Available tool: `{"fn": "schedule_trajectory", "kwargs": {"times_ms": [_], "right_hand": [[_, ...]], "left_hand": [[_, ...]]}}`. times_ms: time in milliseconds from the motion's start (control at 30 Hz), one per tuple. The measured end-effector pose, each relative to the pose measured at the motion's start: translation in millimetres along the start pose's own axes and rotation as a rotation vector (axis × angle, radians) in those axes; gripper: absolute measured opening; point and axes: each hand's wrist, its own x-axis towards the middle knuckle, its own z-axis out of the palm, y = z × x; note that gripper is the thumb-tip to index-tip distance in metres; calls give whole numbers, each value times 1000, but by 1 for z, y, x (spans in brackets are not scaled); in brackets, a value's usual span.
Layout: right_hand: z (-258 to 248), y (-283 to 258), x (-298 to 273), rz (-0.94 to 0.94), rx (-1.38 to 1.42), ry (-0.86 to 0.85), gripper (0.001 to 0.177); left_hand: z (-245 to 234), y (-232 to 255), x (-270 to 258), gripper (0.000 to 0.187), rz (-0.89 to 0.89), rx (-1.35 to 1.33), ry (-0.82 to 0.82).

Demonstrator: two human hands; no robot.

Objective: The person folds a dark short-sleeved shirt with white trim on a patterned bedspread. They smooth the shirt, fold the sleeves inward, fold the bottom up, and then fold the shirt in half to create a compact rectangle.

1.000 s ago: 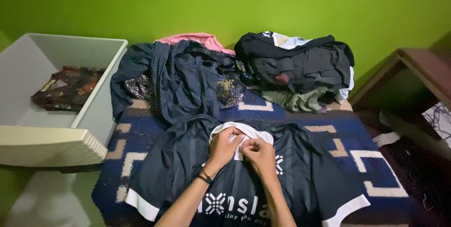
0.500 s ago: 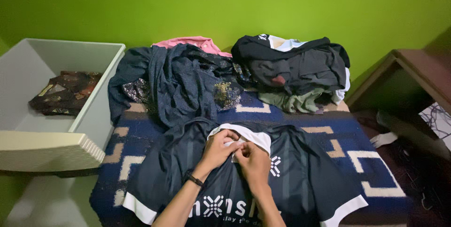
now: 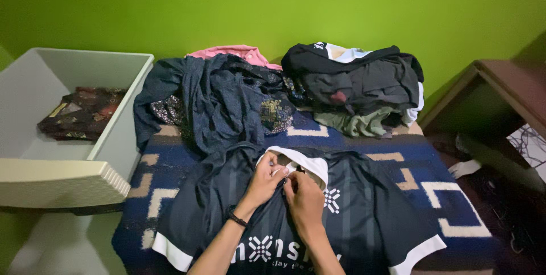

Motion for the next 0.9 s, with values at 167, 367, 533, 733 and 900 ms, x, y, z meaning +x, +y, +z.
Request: {"fn": "schedule_trajectory", "kwargs": {"times_ms": [167, 367, 533, 733, 900], "right_hand": [[4, 7, -3, 33, -6, -51, 14], [1, 9, -1, 24, 29, -36, 14], [3, 14, -4, 42, 143, -36, 11], [13, 47, 3, 251, 631, -252, 14], [5, 87, 20, 575, 1038, -637, 9]], "left_hand": [[8, 33, -1, 32, 75, 466, 47], [11, 57, -2, 28, 69, 743, 27], [6, 35, -6, 21, -43, 474, 68], [-3, 12, -6, 25, -16, 67, 8], [2, 22, -14, 18, -4, 48, -94]]}}
